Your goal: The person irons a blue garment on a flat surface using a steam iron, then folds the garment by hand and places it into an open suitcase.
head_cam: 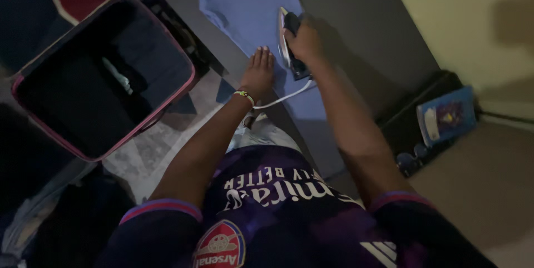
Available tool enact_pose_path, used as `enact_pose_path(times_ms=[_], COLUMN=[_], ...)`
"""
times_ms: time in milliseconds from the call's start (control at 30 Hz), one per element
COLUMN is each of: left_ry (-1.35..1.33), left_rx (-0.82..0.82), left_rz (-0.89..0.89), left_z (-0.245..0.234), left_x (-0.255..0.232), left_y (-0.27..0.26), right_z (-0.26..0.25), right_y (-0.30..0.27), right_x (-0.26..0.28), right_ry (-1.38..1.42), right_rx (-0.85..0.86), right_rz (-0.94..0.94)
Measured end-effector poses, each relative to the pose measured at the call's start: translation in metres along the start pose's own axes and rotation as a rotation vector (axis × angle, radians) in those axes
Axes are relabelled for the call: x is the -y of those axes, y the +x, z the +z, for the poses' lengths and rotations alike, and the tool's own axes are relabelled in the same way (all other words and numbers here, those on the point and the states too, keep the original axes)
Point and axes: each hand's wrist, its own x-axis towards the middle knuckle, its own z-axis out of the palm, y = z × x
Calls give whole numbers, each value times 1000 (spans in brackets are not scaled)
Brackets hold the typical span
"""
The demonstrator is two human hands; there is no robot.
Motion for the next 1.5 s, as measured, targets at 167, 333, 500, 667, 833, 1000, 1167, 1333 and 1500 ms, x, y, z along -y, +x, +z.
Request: enact_pose_path(times_ms=[167, 333, 500, 667, 833, 1000, 1167, 1333, 1500], left_ry=[173, -30, -1, -66, -26, -78, -52, -42, -57], left_rx=[-104, 30, 40, 98, 202, 136, 179, 93, 106], left_rz=[95, 51, -4, -17, 0, -1, -7, 36, 31], left_z=[29, 13, -2, -25, -28, -22, -35, -6, -29], left_x=[-2, -4, -17, -14, -10, -9, -12, 0, 8], left_y=[-12, -13, -12, -15, -16, -13, -18, -18, -33], right_z=[-7, 0, 6, 13, 12, 4, 2, -1, -13], right_y=[-47, -58, -59, -55, -53, -54, -53, -71, -62], right_x=[1, -3, -13, -26, -25, -18, -15, -3, 17], right_ry=[-32, -112, -125, -83, -50, 24, -12, 37, 139], right_rx=[81, 35, 4, 11, 25, 70, 43, 14, 215], right_rz=[2, 19, -39, -108, -78, -85, -162, -123, -1])
